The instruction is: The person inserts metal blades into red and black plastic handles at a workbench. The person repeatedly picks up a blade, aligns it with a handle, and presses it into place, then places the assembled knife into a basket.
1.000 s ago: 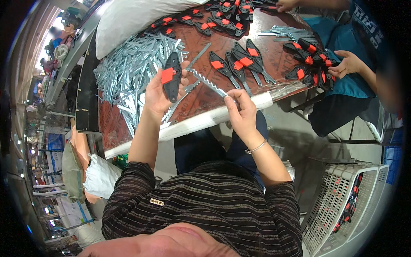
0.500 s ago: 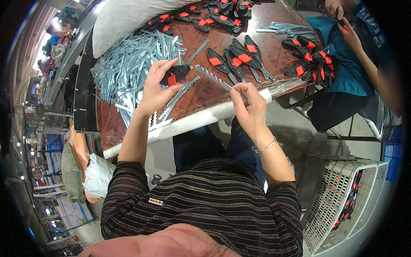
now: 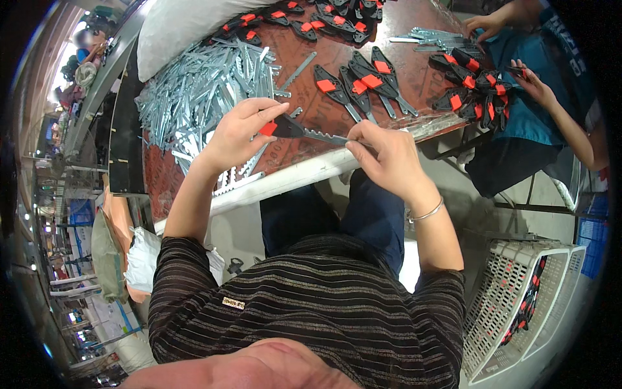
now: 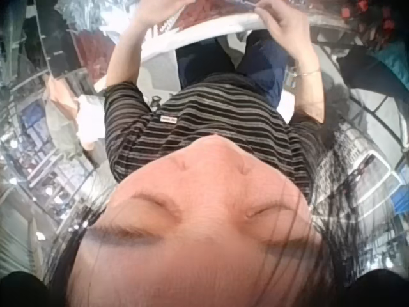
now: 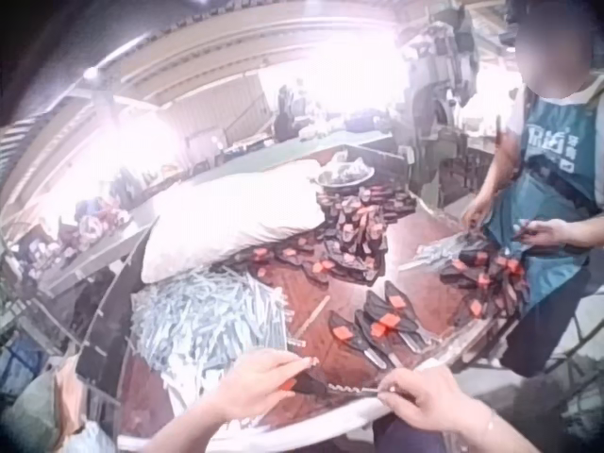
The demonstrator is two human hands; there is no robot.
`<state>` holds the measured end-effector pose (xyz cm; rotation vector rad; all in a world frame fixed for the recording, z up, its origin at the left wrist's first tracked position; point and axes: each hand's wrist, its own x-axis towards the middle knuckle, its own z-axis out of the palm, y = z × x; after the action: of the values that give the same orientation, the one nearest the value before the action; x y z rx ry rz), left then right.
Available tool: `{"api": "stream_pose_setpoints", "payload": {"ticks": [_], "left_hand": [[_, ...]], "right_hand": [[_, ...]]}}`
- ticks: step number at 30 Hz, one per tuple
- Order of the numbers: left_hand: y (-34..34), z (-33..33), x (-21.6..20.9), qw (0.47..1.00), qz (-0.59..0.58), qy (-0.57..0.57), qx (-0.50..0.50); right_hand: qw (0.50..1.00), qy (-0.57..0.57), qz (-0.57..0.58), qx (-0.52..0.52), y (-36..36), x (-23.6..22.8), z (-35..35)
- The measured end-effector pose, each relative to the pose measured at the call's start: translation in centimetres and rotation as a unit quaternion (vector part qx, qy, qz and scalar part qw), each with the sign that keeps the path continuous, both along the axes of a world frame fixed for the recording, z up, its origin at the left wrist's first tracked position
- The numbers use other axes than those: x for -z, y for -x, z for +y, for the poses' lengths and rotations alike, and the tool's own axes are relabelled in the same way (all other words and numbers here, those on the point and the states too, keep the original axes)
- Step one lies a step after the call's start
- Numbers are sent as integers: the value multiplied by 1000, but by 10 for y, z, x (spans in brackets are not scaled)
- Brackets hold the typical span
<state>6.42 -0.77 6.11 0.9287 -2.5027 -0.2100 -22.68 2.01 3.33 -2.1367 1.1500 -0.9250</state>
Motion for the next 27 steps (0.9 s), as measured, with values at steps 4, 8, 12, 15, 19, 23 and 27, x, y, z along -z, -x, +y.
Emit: {"api": "stream_pose_setpoints", "payload": {"ticks": [4, 8, 12, 15, 19, 23, 27], "left_hand": [[0, -1, -3, 1000, -7, 8, 18], [-7, -5, -8, 999, -28, 16, 35], [-10, -9, -9, 996, -46, 28, 68], [-11, -10, -6, 995, -64, 38, 60], [1, -3, 2, 995, -70, 21, 73], [3, -6, 12, 995, -46, 54, 71], [1, -8, 12, 995, -61, 52, 65]], "right_hand": [[995, -89, -42, -33, 7, -9, -3], [959, -218, -161, -81, 13, -4, -6], [933, -278, -196, -115, 16, -5, -13], [937, -256, -206, -115, 13, 2, -15], [907, -302, -252, -151, -10, 31, -10], [925, -277, -227, -129, -9, 29, -11], [909, -291, -269, -130, -16, 37, -14]]}}
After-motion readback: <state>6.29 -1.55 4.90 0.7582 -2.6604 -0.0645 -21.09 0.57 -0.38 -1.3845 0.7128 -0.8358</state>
